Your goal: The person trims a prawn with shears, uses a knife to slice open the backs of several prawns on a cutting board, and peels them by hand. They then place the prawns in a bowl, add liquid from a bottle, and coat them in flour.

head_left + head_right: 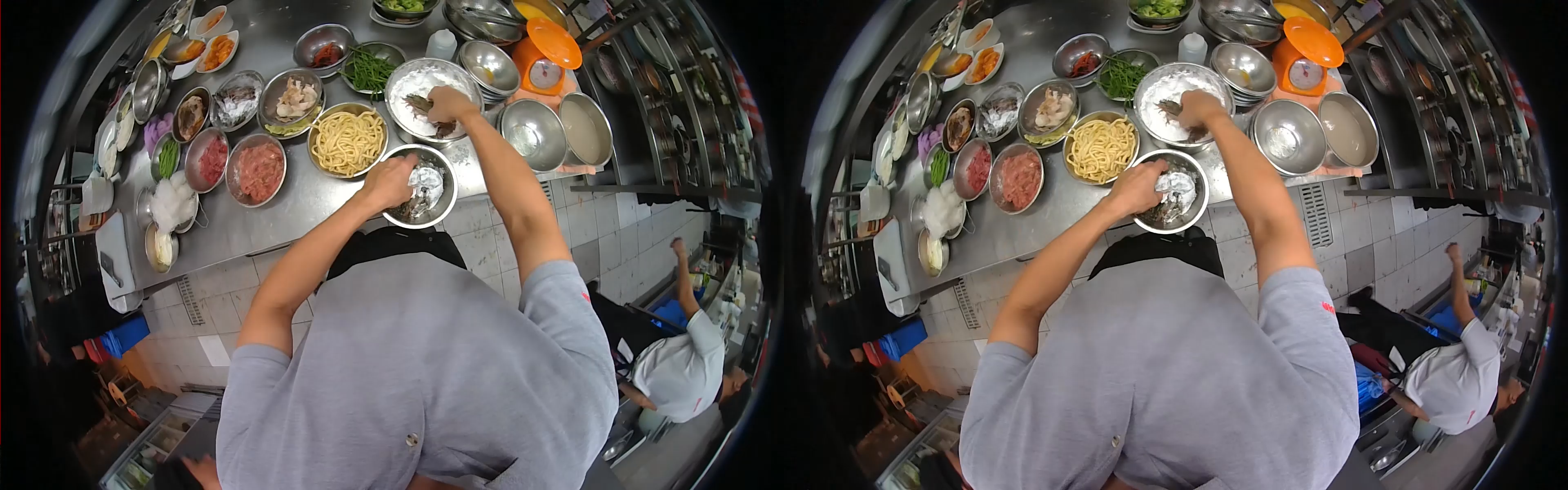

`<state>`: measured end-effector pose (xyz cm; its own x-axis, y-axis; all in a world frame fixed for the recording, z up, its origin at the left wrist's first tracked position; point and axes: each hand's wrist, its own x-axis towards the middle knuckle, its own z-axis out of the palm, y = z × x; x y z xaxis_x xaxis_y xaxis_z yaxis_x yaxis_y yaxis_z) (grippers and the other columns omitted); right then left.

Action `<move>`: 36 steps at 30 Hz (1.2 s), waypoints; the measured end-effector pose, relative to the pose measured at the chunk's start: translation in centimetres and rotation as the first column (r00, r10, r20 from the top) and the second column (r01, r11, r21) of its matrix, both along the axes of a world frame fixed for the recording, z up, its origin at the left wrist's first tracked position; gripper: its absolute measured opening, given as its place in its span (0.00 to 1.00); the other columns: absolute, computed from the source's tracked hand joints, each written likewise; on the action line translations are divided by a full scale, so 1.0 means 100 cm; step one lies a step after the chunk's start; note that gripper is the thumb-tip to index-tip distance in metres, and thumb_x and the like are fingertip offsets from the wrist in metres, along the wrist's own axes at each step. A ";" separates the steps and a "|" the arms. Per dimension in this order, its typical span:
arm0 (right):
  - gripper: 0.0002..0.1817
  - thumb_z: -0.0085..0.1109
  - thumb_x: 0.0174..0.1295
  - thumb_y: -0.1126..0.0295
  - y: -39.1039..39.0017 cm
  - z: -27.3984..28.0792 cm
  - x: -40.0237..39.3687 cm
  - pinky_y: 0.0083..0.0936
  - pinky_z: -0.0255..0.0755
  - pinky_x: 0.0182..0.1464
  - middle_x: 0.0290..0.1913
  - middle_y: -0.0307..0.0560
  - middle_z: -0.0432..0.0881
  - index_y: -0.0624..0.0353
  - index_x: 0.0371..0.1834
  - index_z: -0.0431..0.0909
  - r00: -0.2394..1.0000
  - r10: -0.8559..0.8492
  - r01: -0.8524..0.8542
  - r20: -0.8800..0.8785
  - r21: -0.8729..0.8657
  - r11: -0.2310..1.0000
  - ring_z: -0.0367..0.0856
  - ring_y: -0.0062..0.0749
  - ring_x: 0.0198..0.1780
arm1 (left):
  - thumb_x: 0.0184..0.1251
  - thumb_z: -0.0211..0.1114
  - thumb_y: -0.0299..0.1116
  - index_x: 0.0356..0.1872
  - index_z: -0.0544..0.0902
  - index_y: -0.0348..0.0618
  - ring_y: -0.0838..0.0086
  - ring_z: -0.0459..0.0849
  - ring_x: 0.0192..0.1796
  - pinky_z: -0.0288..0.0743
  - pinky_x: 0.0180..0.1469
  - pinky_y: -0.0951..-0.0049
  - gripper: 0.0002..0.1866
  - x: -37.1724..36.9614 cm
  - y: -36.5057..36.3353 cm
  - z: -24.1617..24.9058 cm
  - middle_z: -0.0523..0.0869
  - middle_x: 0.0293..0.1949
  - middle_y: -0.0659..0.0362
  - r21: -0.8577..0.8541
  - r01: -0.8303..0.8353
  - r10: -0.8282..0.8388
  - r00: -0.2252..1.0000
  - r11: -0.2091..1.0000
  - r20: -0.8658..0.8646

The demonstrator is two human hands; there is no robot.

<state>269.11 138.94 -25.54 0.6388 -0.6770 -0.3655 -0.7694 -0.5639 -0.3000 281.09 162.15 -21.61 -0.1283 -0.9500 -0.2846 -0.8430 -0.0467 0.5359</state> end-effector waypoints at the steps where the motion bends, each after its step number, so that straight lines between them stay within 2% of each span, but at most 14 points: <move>1: 0.22 0.66 0.47 0.65 0.002 0.019 0.002 0.42 0.79 0.57 0.48 0.61 0.87 0.61 0.46 0.86 1.000 -0.018 0.016 -0.026 -0.072 0.997 0.86 0.54 0.53 | 0.55 0.70 0.29 0.61 0.77 0.38 0.47 0.85 0.54 0.79 0.58 0.54 0.30 0.000 0.001 -0.006 0.88 0.49 0.42 0.014 -0.011 0.011 1.000 1.000 0.003; 4: 0.22 0.66 0.51 0.62 0.006 0.063 0.000 0.42 0.79 0.59 0.52 0.59 0.87 0.61 0.48 0.86 0.994 -0.032 0.001 -0.108 -0.270 0.963 0.86 0.50 0.57 | 0.54 0.72 0.32 0.59 0.80 0.37 0.49 0.86 0.53 0.80 0.56 0.55 0.28 -0.002 0.002 -0.005 0.88 0.48 0.42 0.053 -0.013 0.013 1.000 0.998 0.004; 9: 0.32 0.71 0.51 0.48 0.005 0.087 0.010 0.40 0.78 0.61 0.54 0.63 0.86 0.64 0.52 0.85 0.995 -0.021 0.016 -0.094 -0.055 0.998 0.85 0.53 0.58 | 0.56 0.71 0.33 0.46 0.85 0.35 0.53 0.89 0.43 0.81 0.46 0.59 0.18 0.002 -0.003 -0.007 0.89 0.36 0.43 0.151 -0.058 0.074 0.992 0.987 -0.106; 11: 0.37 0.72 0.49 0.44 0.008 0.071 0.016 0.40 0.77 0.61 0.52 0.65 0.86 0.68 0.50 0.85 0.995 -0.083 0.084 -0.063 0.012 0.996 0.85 0.54 0.57 | 0.60 0.66 0.32 0.39 0.85 0.33 0.60 0.88 0.31 0.80 0.38 0.61 0.12 0.003 -0.008 -0.012 0.87 0.28 0.48 0.232 -0.126 0.173 0.965 0.965 -0.196; 14: 0.36 0.71 0.50 0.48 0.033 0.055 0.023 0.40 0.78 0.60 0.52 0.68 0.86 0.72 0.53 0.83 0.994 0.002 0.010 -0.114 0.102 0.995 0.85 0.55 0.57 | 0.63 0.62 0.27 0.35 0.82 0.31 0.67 0.87 0.22 0.80 0.31 0.65 0.07 0.005 -0.010 -0.029 0.85 0.24 0.49 0.400 -0.225 0.370 0.867 0.889 -0.334; 19: 0.28 0.67 0.51 0.61 0.054 0.035 0.031 0.40 0.79 0.58 0.52 0.68 0.86 0.69 0.53 0.82 0.990 -0.138 0.139 -0.019 0.065 0.988 0.85 0.56 0.57 | 0.59 0.65 0.22 0.34 0.80 0.30 0.65 0.89 0.22 0.82 0.31 0.65 0.06 0.001 -0.007 -0.049 0.86 0.23 0.46 0.138 -0.318 0.344 0.906 0.938 -0.248; 21: 0.22 0.66 0.51 0.64 0.047 0.028 0.032 0.41 0.79 0.58 0.49 0.68 0.86 0.69 0.46 0.84 0.990 -0.137 0.136 0.038 0.016 0.991 0.86 0.56 0.55 | 0.58 0.66 0.23 0.34 0.80 0.30 0.65 0.89 0.21 0.82 0.31 0.65 0.06 -0.005 -0.008 -0.047 0.86 0.24 0.45 0.092 -0.373 0.384 0.903 0.923 -0.191; 22: 0.22 0.66 0.51 0.64 0.045 0.042 0.030 0.41 0.79 0.58 0.49 0.68 0.86 0.69 0.47 0.84 0.990 -0.127 0.127 0.053 -0.001 0.992 0.86 0.56 0.55 | 0.56 0.68 0.24 0.38 0.82 0.31 0.58 0.90 0.27 0.83 0.37 0.62 0.10 -0.007 -0.007 -0.046 0.88 0.27 0.42 0.089 -0.379 0.389 0.904 0.921 -0.178; 25: 0.26 0.69 0.54 0.58 0.043 0.070 0.027 0.39 0.79 0.59 0.53 0.61 0.87 0.64 0.52 0.86 0.992 -0.127 0.127 0.009 -0.080 0.989 0.86 0.51 0.57 | 0.54 0.70 0.25 0.44 0.84 0.32 0.50 0.90 0.37 0.83 0.45 0.56 0.15 -0.014 0.003 -0.034 0.89 0.30 0.43 -0.217 -0.372 0.347 0.927 0.903 -0.142; 26: 0.26 0.69 0.54 0.56 0.042 0.073 0.026 0.39 0.79 0.60 0.53 0.60 0.87 0.64 0.52 0.86 0.991 -0.133 0.133 0.003 -0.060 0.989 0.86 0.51 0.57 | 0.55 0.68 0.24 0.53 0.84 0.36 0.46 0.88 0.47 0.81 0.52 0.52 0.21 -0.014 0.003 -0.028 0.89 0.42 0.41 -0.174 -0.321 0.309 0.946 0.931 -0.094; 30: 0.30 0.72 0.50 0.52 0.043 0.044 0.032 0.40 0.79 0.60 0.54 0.59 0.87 0.63 0.52 0.86 0.981 -0.192 0.192 -0.023 0.036 0.981 0.86 0.50 0.57 | 0.57 0.61 0.20 0.64 0.79 0.47 0.46 0.86 0.53 0.81 0.53 0.52 0.29 -0.014 0.001 -0.023 0.81 0.59 0.40 -0.124 -0.089 0.094 0.995 0.988 0.032; 31: 0.31 0.72 0.49 0.52 0.045 0.041 0.034 0.40 0.79 0.60 0.54 0.60 0.87 0.63 0.52 0.86 0.983 -0.180 0.181 -0.029 0.038 0.983 0.86 0.50 0.57 | 0.57 0.62 0.20 0.65 0.78 0.47 0.47 0.86 0.53 0.81 0.53 0.53 0.30 -0.013 0.000 -0.019 0.81 0.58 0.40 -0.069 -0.045 0.050 0.996 0.997 0.071; 32: 0.38 0.73 0.49 0.47 0.046 0.038 0.032 0.40 0.78 0.59 0.54 0.68 0.85 0.73 0.52 0.82 0.990 -0.137 0.138 -0.022 0.090 0.986 0.86 0.54 0.56 | 0.56 0.62 0.20 0.66 0.77 0.48 0.47 0.87 0.52 0.82 0.53 0.53 0.32 -0.012 -0.002 -0.015 0.82 0.57 0.40 -0.010 -0.004 0.005 0.994 1.000 0.107; 36: 0.42 0.71 0.50 0.48 0.051 0.018 0.037 0.40 0.79 0.58 0.56 0.66 0.84 0.76 0.58 0.75 0.977 -0.213 0.214 0.031 -0.034 0.976 0.86 0.53 0.57 | 0.53 0.68 0.21 0.67 0.75 0.49 0.53 0.88 0.51 0.84 0.49 0.54 0.35 -0.013 -0.009 -0.004 0.87 0.48 0.44 0.063 0.082 -0.094 0.974 0.995 0.206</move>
